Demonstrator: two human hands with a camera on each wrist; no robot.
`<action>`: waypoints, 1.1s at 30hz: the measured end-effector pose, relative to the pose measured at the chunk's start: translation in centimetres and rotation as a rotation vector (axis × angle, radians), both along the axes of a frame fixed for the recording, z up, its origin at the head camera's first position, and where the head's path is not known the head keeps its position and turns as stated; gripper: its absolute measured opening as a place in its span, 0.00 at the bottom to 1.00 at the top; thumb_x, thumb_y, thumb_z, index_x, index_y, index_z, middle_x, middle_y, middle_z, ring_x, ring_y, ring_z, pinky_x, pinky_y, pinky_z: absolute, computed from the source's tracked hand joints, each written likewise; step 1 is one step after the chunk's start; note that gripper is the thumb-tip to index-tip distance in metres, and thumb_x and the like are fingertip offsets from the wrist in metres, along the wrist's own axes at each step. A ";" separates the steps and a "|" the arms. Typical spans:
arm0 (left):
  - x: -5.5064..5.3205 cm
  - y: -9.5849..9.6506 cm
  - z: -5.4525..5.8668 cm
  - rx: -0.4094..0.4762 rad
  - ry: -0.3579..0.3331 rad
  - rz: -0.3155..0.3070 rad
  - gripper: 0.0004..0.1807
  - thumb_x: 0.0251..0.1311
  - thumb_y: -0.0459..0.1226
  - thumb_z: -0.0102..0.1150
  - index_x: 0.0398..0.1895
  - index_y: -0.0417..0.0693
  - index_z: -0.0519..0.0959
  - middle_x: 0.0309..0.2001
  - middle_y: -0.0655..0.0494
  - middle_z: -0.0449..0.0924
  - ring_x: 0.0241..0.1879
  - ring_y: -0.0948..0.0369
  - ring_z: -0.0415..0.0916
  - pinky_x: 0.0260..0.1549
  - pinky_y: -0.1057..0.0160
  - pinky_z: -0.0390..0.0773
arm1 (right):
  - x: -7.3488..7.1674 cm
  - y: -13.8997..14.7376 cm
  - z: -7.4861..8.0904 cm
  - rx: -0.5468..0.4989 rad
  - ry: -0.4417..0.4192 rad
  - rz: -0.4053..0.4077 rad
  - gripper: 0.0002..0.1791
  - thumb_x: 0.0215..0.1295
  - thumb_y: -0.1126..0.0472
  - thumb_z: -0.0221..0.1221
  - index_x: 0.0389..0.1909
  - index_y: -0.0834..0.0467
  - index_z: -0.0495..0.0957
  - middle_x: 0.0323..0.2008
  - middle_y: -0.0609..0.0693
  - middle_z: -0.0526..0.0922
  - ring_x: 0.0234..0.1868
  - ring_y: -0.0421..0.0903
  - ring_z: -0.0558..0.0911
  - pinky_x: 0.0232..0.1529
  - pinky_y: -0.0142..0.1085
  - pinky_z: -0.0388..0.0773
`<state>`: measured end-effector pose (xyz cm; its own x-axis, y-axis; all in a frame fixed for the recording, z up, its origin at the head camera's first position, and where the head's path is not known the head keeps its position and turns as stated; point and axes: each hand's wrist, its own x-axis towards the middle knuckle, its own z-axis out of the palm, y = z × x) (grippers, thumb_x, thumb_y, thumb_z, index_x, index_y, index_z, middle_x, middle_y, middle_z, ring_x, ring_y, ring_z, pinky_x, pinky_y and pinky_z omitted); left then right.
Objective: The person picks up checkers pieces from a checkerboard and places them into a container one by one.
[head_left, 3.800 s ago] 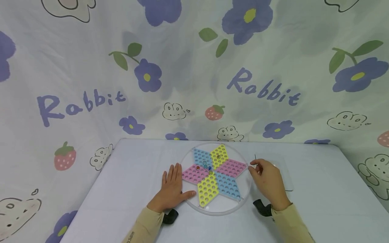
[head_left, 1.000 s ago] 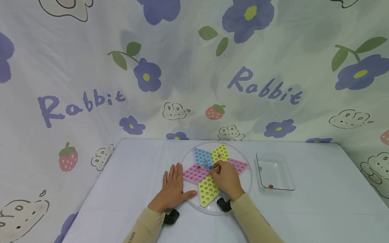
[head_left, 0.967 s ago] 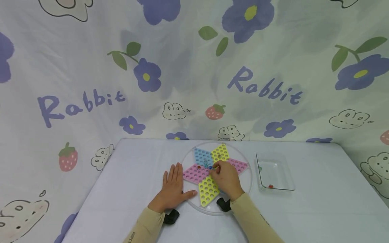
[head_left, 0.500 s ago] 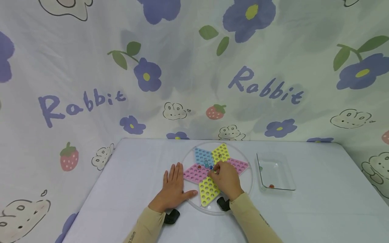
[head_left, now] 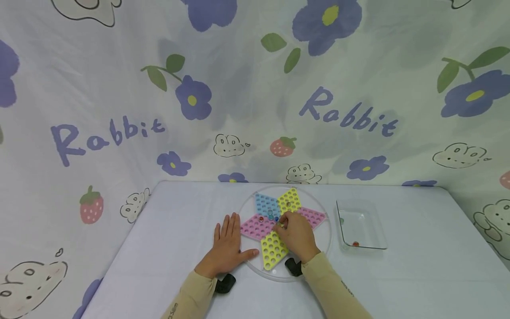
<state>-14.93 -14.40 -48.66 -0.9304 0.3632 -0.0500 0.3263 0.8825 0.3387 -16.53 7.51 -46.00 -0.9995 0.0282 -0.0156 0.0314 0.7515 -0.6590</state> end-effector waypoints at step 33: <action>0.2 0.0 0.2 0.010 0.003 -0.011 0.62 0.50 0.70 0.46 0.71 0.32 0.38 0.72 0.37 0.34 0.70 0.43 0.29 0.63 0.39 0.34 | 1.3 1.0 1.7 -0.064 0.130 0.011 0.11 0.54 0.52 0.65 0.34 0.54 0.80 0.22 0.43 0.73 0.19 0.40 0.67 0.21 0.34 0.65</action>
<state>-14.77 -14.35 -48.47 -0.9264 0.3739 -0.0441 0.3368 0.8755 0.3465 -15.21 8.47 -44.32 -0.9934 0.0201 0.1126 -0.0654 0.7077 -0.7035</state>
